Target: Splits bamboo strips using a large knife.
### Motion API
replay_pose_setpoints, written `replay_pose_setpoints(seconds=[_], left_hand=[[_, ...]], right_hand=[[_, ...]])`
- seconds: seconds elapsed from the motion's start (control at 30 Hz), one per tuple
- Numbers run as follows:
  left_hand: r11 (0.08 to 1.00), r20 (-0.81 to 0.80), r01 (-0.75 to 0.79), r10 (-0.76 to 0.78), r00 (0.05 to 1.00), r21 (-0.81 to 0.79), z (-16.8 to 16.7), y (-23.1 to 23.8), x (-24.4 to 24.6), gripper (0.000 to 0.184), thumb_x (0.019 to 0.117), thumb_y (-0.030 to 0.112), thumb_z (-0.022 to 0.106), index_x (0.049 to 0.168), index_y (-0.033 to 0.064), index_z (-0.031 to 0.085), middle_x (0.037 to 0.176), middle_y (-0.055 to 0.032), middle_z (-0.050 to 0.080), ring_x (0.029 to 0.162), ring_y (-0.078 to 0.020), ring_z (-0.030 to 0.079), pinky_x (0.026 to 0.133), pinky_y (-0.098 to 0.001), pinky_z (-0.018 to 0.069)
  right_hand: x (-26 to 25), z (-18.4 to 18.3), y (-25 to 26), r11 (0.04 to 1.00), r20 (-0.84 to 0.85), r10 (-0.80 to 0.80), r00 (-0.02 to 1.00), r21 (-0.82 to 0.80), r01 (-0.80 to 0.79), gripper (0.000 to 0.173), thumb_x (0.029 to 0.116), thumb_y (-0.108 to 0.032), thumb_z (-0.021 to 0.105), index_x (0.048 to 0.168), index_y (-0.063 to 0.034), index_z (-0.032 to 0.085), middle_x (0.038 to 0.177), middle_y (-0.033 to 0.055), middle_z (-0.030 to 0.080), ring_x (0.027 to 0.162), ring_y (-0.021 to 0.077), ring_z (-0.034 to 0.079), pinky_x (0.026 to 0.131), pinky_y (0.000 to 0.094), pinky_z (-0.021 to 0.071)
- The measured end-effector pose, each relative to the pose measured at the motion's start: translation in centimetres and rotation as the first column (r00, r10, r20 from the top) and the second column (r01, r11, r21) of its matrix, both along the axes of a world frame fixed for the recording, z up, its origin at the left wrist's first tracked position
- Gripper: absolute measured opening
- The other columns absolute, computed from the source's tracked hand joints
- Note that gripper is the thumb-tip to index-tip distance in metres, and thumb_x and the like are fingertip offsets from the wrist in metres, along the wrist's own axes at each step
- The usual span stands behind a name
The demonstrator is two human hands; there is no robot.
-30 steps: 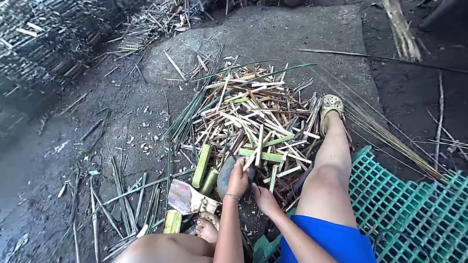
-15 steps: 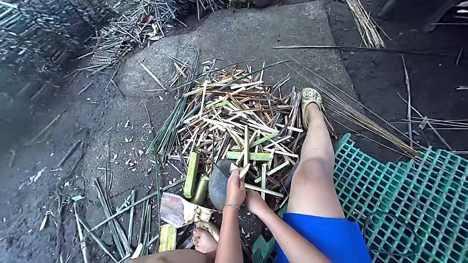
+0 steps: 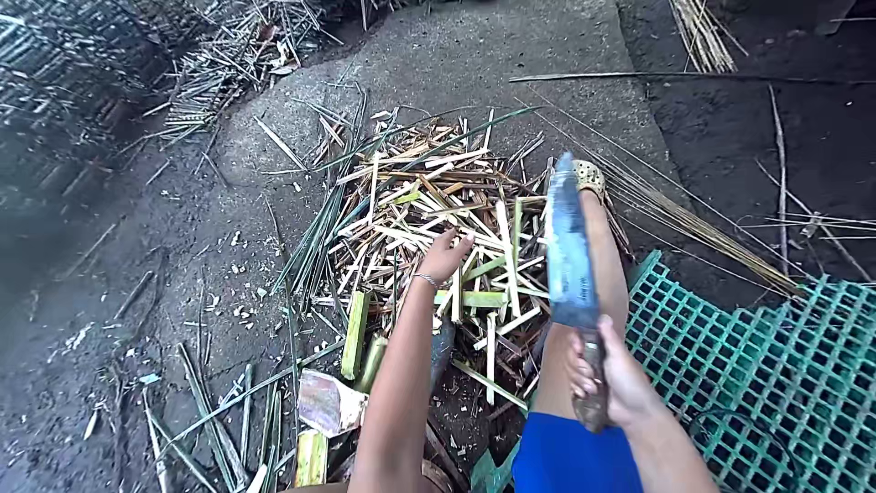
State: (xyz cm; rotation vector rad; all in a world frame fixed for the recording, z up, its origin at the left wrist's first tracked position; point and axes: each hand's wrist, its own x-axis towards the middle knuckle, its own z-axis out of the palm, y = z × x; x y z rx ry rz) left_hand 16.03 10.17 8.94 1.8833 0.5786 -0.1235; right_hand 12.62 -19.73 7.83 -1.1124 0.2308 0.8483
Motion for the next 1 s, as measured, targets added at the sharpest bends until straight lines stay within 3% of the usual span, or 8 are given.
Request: replay_pose_setpoints(seconds=[0.13,0.23,0.4,0.5,0.63,0.73,0.83,1.0], left_hand=[[0.939,-0.35,0.017,0.111,0.93,0.342,-9.8,-2.1,1.6,0.08,0.0988,0.034,0.065,0.16,0.0018,0.025,0.141,-0.0305,0.055,0.129,-0.0458,0.056,0.107,-0.0621,0.0444],[0.899,-0.435,0.085,0.124,0.892,0.43,-11.3,-4.0,1.0,0.054,0.101,0.02,0.057,0.152,0.0063,0.046,0.148,-0.0232,0.053,0.138,-0.0428,0.049,0.11,-0.0616,0.0408],[0.883,-0.468,0.164,0.07,0.881,0.44,-11.8,-3.9,-0.9,0.059,0.0945,0.019,0.066,0.149,0.0057,0.049,0.156,-0.0219,0.043,0.144,-0.0424,0.04,0.11,-0.0616,0.0406],[0.927,-0.315,-0.023,0.151,0.937,0.375,-11.6,-3.5,-1.8,0.059,0.0928,0.013,0.066,0.147,0.0006,0.046,0.147,-0.025,0.049,0.135,-0.0396,0.051,0.108,-0.0538,0.0459],[0.935,0.118,-0.337,0.325,0.938,0.108,-9.5,-4.0,-5.2,0.057,0.088,-0.003,0.061,0.143,-0.0086,0.045,0.135,-0.0295,0.055,0.122,-0.0362,0.058,0.105,-0.0464,0.0471],[0.828,0.309,-0.541,0.559,0.77,-0.148,-6.9,-4.6,-8.9,0.042,0.0795,-0.01,0.055,0.122,-0.0072,0.051,0.105,-0.014,0.059,0.084,-0.0146,0.059,0.073,-0.0311,0.051],[0.725,0.4,-0.617,0.686,0.608,-0.306,-7.5,-4.6,-12.4,0.015,0.0793,-0.012,0.047,0.085,0.0011,0.053,0.082,0.002,0.057,0.079,-0.0016,0.055,0.074,-0.0211,0.0474],[0.792,0.479,-0.558,0.601,0.64,-0.247,-9.8,-4.5,-14.6,0.014,0.0812,-0.009,0.046,0.079,-0.0007,0.056,0.074,0.0042,0.056,0.072,0.0014,0.054,0.071,-0.0191,0.0469]], right_hand=[[-0.1,-2.9,-3.6,0.963,-0.086,-0.07,0.994,0.254,0.09,0.074,0.0977,-0.077,0.017,0.07,-0.023,0.058,0.048,-0.0082,0.047,0.036,0.0028,0.047,0.036,0.0206,0.0428],[0.5,-4.6,-4.5,0.871,-0.107,-0.048,0.993,0.482,0.094,0.068,0.0942,-0.078,0.036,0.075,-0.0214,0.067,0.05,-0.0079,0.05,0.04,0.0032,0.052,0.037,0.0208,0.0441],[1.7,-5.0,-3.3,0.808,-0.077,-0.065,0.995,0.58,0.098,0.066,0.0937,-0.077,0.039,0.076,-0.0206,0.067,0.05,-0.0082,0.05,0.04,0.003,0.051,0.037,0.0205,0.0431],[1.3,-4.6,-2.2,0.868,-0.135,-0.059,0.989,0.483,0.118,0.072,0.096,-0.078,0.029,0.07,-0.0205,0.062,0.048,-0.0075,0.048,0.037,0.0035,0.049,0.036,0.0204,0.0417],[0.4,-4.1,-1.9,0.95,-0.138,-0.021,0.99,0.305,0.062,0.076,0.0994,-0.075,0.014,0.072,-0.019,0.058,0.048,-0.0062,0.047,0.036,0.0047,0.048,0.036,0.0213,0.0438],[-0.7,-2.6,0.1,0.999,-0.053,-0.039,0.998,0.016,0.039,0.072,0.1047,-0.062,0.003,0.074,-0.018,0.049,0.046,-0.0066,0.043,0.034,0.0045,0.042,0.035,0.0204,0.0415],[-3.7,-2.2,3.2,0.991,0.065,0.052,0.997,-0.128,-0.043,0.064,0.1076,-0.054,0.003,0.085,-0.0144,0.049,0.048,-0.0072,0.043,0.035,0.0035,0.042,0.036,0.0188,0.0421],[-8.2,-2.7,7.8,0.935,0.453,0.343,0.823,-0.253,-0.251,0.051,0.1087,-0.05,0.025,0.086,-0.0146,0.054,0.056,-0.0144,0.047,0.043,-0.003,0.044,0.042,0.0158,0.0421]])
